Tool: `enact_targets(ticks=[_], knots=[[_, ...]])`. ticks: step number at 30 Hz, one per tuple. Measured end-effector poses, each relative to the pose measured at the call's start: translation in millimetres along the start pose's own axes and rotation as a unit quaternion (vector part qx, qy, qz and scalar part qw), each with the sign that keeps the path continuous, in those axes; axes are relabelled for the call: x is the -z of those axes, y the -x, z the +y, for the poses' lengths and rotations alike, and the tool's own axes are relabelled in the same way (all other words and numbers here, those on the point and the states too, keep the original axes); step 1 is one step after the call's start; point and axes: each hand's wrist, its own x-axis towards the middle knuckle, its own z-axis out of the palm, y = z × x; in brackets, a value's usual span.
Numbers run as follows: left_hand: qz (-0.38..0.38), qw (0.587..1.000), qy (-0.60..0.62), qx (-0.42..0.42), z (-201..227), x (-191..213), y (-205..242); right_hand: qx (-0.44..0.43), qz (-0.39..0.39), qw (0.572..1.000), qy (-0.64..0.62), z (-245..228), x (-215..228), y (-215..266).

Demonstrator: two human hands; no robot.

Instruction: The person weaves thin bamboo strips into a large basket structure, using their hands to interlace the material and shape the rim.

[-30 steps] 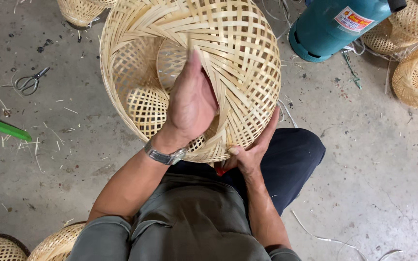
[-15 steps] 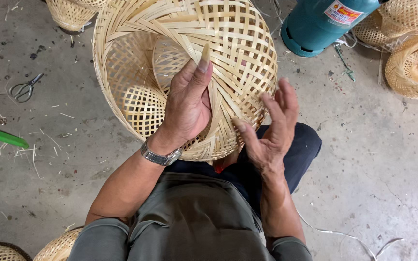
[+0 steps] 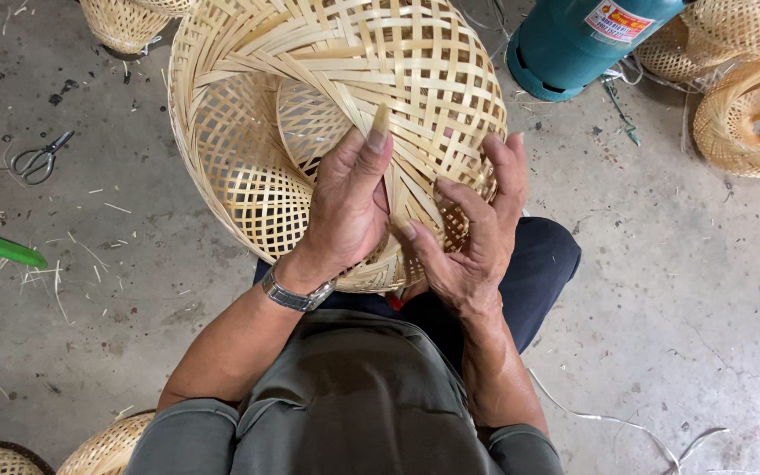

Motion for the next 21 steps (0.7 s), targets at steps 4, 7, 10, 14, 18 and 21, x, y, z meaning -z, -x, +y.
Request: enact_targets(ticks=[4, 7, 10, 14, 18, 21], knots=[[0.007, 1.0, 0.02, 0.005, -1, -3, 4, -0.003, 0.004, 1.0, -0.03, -4, 0, -3], [0.015, 0.999, 0.034, 0.009, -1, -4, 8, -0.009, 0.007, 0.998, -0.063, -7, -1, -3], [0.015, 0.999, 0.041, 0.012, 0, -4, 8, -0.007, 0.007, 0.997, -0.071, -8, -1, -4], [0.023, 0.999, 0.043, 0.013, 2, -7, 9, 0.0, 0.005, 0.998, -0.059, -8, -2, -3], [0.012, 1.0, -0.004, -0.009, 6, -16, 7, 0.009, 0.003, 0.999, -0.05, -6, -1, -2], [-0.002, 0.998, -0.05, -0.024, 11, -18, 4, 0.009, 0.018, 0.995, -0.098, -1, -1, -1]])
